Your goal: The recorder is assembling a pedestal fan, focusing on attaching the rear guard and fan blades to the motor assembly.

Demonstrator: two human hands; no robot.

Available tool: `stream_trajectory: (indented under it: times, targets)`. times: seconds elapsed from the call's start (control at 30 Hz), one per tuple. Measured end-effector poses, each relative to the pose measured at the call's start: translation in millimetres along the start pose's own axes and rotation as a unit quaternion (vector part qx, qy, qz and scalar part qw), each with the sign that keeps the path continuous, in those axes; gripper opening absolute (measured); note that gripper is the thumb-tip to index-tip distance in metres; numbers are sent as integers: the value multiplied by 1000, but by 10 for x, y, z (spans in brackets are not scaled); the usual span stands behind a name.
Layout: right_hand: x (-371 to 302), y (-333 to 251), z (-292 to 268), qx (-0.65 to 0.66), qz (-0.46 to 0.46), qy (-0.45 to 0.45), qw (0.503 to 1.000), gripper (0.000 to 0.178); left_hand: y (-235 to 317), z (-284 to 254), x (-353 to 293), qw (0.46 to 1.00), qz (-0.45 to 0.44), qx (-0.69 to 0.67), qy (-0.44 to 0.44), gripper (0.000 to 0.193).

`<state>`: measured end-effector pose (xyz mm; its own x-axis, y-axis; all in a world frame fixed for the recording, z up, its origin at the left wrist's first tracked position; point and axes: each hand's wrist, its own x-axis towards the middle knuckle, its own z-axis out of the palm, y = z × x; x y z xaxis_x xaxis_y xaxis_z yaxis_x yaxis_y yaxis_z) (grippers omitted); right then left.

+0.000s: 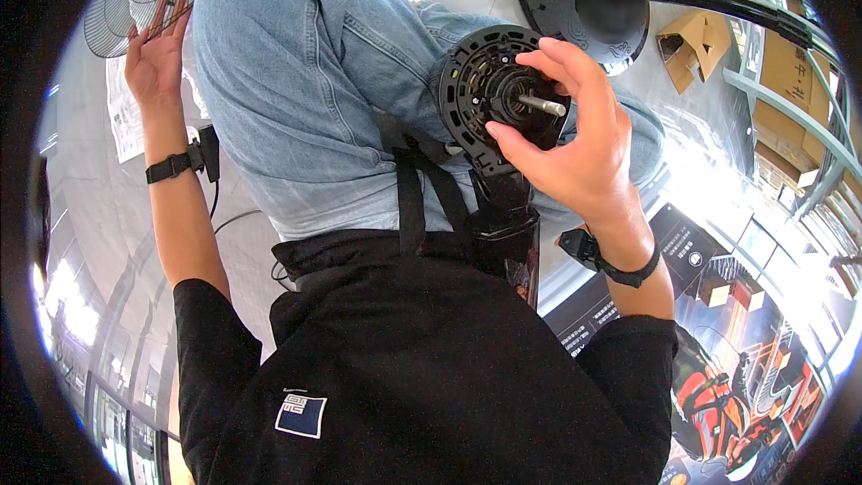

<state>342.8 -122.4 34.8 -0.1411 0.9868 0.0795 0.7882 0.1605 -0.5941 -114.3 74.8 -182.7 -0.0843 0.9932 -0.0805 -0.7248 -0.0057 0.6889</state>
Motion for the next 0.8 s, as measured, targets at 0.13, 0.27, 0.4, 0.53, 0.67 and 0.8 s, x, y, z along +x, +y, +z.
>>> stream_trajectory:
  times: [0.13,0.27,0.4,0.53,0.67,0.8]
  targets:
    - [-52,98,64,20,-15,18,1000,75,-7,-92,14,998,-8,-55,0,52]
    - [-92,125,115,114,10,17,993,76,8,-375,100,969,-87,-228,-29,46]
    - [-77,141,27,193,37,-15,980,77,-62,-326,25,997,-35,-75,9,41]
    - [-94,150,28,223,49,-6,974,76,-110,-477,55,972,-123,-191,-52,49]
    - [-103,199,61,195,19,18,981,76,-124,-301,31,990,-114,-88,10,58]
    - [-112,205,97,171,-13,50,984,77,-14,-408,11,986,-151,-38,60,42]
